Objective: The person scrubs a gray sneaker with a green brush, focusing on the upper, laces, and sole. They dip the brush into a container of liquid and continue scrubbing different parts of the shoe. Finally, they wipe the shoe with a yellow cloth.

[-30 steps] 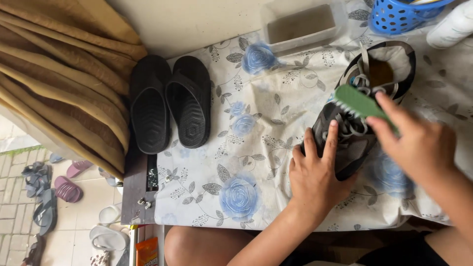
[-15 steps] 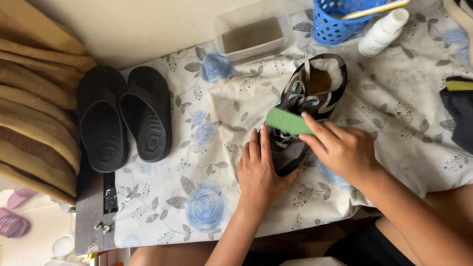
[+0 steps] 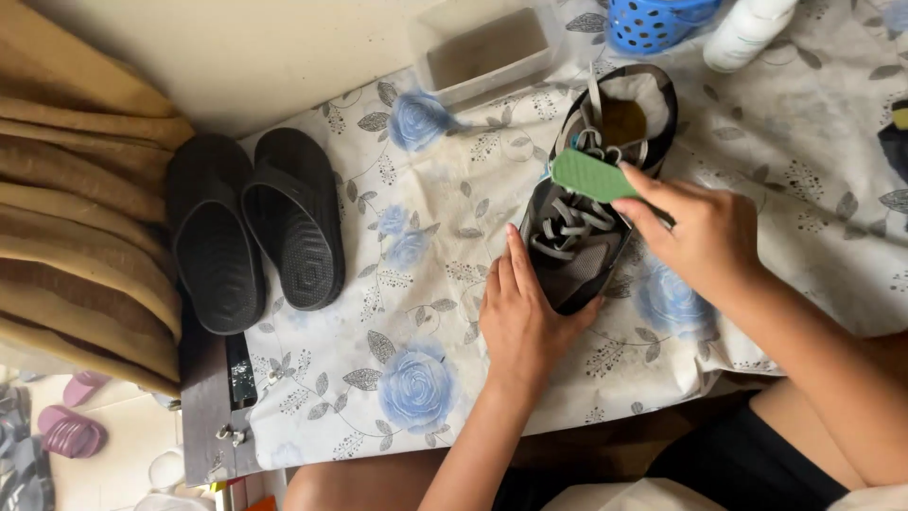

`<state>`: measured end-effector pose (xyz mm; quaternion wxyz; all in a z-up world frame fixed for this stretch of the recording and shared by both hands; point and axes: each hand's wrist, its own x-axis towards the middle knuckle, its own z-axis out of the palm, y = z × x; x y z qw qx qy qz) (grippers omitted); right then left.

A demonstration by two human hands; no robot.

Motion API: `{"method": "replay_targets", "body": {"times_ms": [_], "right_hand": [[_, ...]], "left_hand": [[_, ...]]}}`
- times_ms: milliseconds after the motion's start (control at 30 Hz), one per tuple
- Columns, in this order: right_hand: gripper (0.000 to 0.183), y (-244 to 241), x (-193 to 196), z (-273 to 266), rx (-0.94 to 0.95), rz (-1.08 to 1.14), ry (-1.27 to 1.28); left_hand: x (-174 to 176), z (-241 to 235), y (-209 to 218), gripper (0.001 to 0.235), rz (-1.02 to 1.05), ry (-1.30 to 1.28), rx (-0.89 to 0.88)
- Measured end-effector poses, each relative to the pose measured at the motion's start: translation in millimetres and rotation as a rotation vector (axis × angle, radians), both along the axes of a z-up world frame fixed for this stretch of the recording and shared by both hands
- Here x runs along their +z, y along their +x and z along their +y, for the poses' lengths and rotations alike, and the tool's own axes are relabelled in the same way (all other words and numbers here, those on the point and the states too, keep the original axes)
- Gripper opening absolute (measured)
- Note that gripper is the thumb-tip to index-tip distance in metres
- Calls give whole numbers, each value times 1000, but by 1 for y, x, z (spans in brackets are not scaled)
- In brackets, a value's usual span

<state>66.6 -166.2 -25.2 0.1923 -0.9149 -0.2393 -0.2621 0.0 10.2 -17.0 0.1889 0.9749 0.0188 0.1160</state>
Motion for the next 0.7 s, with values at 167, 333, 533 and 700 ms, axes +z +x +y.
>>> {"method": "replay_targets", "body": {"times_ms": [167,333,533,700], "right_hand": [[33,-19,23,21,51,-209,-48],[22,10,10,-7,-117,-122,-42],[19,-11,26,0,-49,-127,35],[15,12,-3,-21,-23,48,-4]], "left_hand": [[-10,0,5,110,-129,-32,-27],[-10,0,3,102,-169,5,-22],[-8,-4,1,95,-194,-38,14],[-4,-4,-2,87,-278,-11,-21]]}}
